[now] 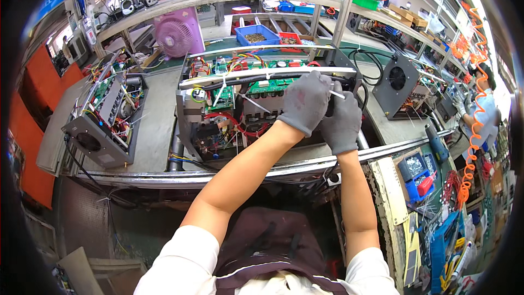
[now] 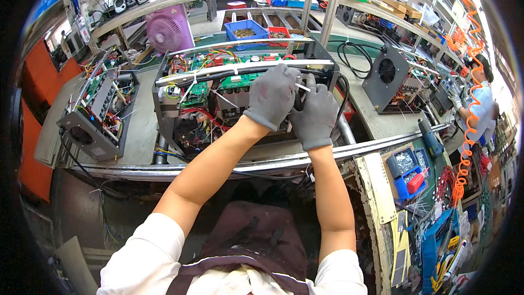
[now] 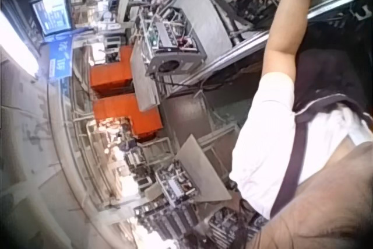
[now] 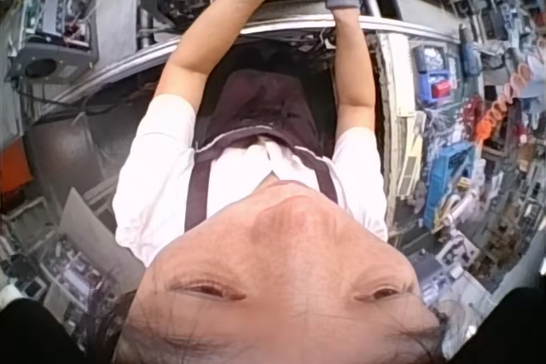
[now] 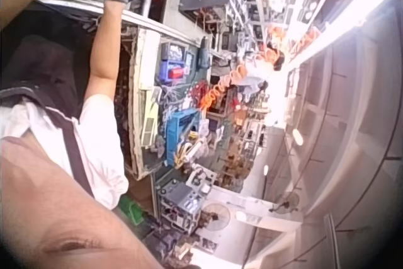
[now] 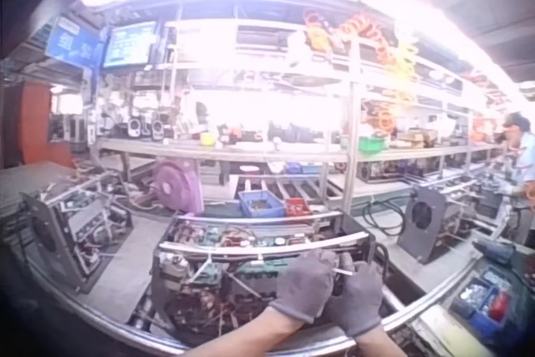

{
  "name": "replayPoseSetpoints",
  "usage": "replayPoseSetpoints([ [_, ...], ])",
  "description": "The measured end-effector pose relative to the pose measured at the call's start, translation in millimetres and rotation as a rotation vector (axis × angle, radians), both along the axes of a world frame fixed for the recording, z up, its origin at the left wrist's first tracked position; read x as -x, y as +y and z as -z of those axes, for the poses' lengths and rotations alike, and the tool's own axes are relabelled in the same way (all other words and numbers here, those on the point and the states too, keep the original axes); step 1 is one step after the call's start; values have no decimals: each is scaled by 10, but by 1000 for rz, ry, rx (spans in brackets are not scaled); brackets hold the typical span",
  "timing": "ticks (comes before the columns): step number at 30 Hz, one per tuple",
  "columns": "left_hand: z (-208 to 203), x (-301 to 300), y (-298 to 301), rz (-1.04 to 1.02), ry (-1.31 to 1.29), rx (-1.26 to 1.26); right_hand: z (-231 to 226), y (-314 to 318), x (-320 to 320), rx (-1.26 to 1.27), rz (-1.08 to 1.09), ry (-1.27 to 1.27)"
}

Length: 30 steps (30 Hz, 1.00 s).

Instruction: Apply adhesive or sealant to electrical components inside a metal chassis using a precision applicator bottle.

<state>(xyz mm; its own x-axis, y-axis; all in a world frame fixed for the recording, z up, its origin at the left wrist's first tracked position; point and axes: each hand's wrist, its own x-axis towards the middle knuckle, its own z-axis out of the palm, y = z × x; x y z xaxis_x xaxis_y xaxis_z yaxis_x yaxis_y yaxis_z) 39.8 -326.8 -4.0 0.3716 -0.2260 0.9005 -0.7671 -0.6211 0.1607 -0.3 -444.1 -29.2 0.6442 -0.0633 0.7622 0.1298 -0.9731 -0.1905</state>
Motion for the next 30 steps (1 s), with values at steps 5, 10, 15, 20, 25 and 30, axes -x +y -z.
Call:
replayPoseSetpoints([
  [5, 105, 178, 149, 93, -1, 89, -14, 46, 151, -136, -200, 32],
  [10, 215, 634, 544, 135, -261, 335, -22, 196, 233, -127, -241, -18],
  [15, 141, 521, 917, 115, 20, 566, -178, 493, 183, 127, -170, -64],
  [20, -154, 372, 783, -142, -46, 407, -184, 617, 54, 171, -100, -49],
  [25, 94, 246, 839, -85, 53, 190, -80, 627, 28, -35, -337, 0],
  [30, 369, 582, 1079, 86, 142, 477, -35, 664, 215, -64, -427, 53],
])
